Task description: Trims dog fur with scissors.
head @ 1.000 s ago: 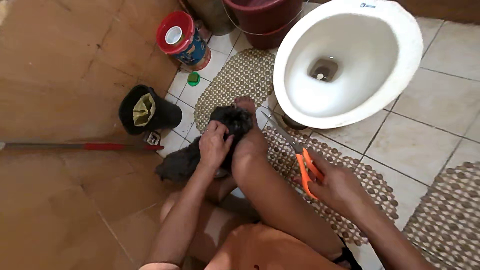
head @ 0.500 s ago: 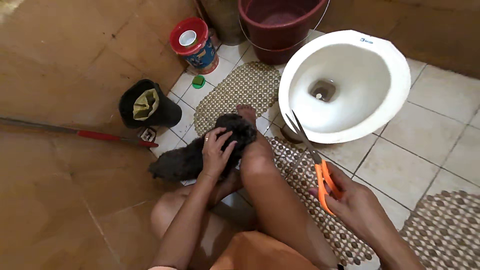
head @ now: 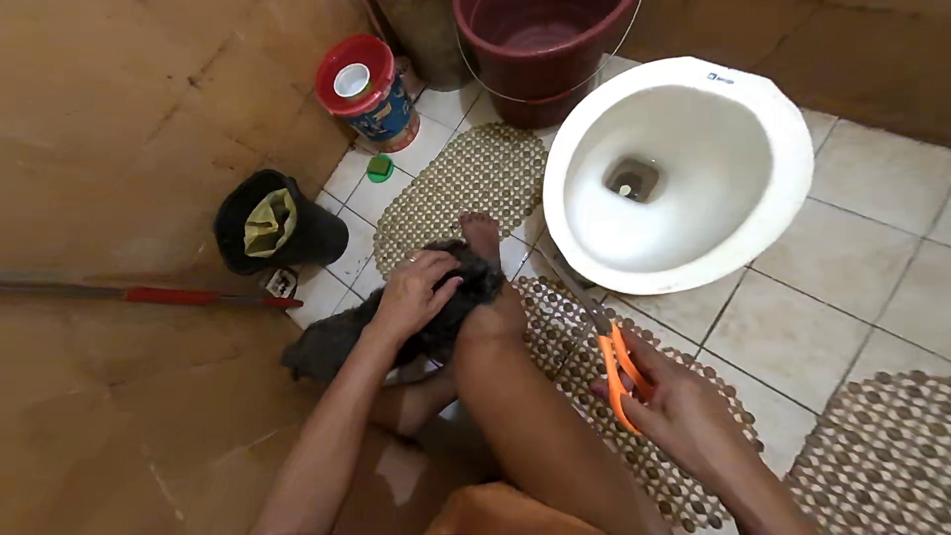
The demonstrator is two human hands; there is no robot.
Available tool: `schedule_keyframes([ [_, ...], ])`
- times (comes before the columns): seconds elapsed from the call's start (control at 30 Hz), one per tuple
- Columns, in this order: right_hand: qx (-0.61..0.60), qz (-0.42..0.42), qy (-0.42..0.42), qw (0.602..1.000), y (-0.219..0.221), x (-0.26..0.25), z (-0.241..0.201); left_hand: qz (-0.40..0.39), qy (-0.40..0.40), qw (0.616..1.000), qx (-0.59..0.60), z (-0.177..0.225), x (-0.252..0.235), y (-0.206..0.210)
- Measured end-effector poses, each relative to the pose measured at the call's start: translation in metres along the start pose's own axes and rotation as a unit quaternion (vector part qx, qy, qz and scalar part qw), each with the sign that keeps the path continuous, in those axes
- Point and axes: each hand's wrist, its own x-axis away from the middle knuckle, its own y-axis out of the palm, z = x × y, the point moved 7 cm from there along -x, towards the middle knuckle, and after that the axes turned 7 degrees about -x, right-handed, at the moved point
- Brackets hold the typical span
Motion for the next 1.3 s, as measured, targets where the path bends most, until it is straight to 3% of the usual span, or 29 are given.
schedule_keyframes([
  [0.13,0.002,-0.005,0.011,1.0,0.002,-0.005,0.009,0.064,0.015,0.998,-0.001,-0.013,0.016,-0.012],
  [0.27,0.003,-0.009,0.005,1.0,0.003,-0.011,0.009,0.067,0.034,0.997,0.001,-0.015,0.014,-0.013],
  [0.33,0.007,-0.008,0.001,1.0,0.003,-0.013,0.007,0.031,0.061,0.998,0.005,-0.011,0.007,-0.01],
  [0.43,0.005,-0.013,0.0,1.0,0.004,-0.016,0.003,-0.09,0.084,0.992,0.008,0.0,-0.005,-0.004],
  [0.5,0.002,-0.025,0.01,1.0,0.005,-0.016,0.001,-0.119,0.094,0.988,0.011,0.003,-0.007,-0.005],
  [0.7,0.012,-0.023,0.006,1.0,0.007,-0.017,0.006,0.036,0.113,0.993,-0.026,0.005,0.021,-0.014],
  [0.83,0.013,-0.021,-0.005,1.0,0.007,-0.02,0.003,0.037,0.042,0.998,0.018,-0.003,0.021,-0.015],
  [1.0,0.004,-0.02,-0.007,1.0,0.012,-0.023,-0.002,-0.11,-0.117,0.986,0.034,-0.017,-0.019,-0.001],
  [1.17,0.006,-0.032,-0.005,0.999,0.014,-0.026,-0.007,-0.325,-0.148,0.933,0.035,-0.028,-0.051,0.013],
  [1.3,0.017,-0.028,-0.011,0.999,0.011,-0.03,-0.008,-0.369,-0.139,0.919,0.031,-0.039,-0.061,0.008],
])
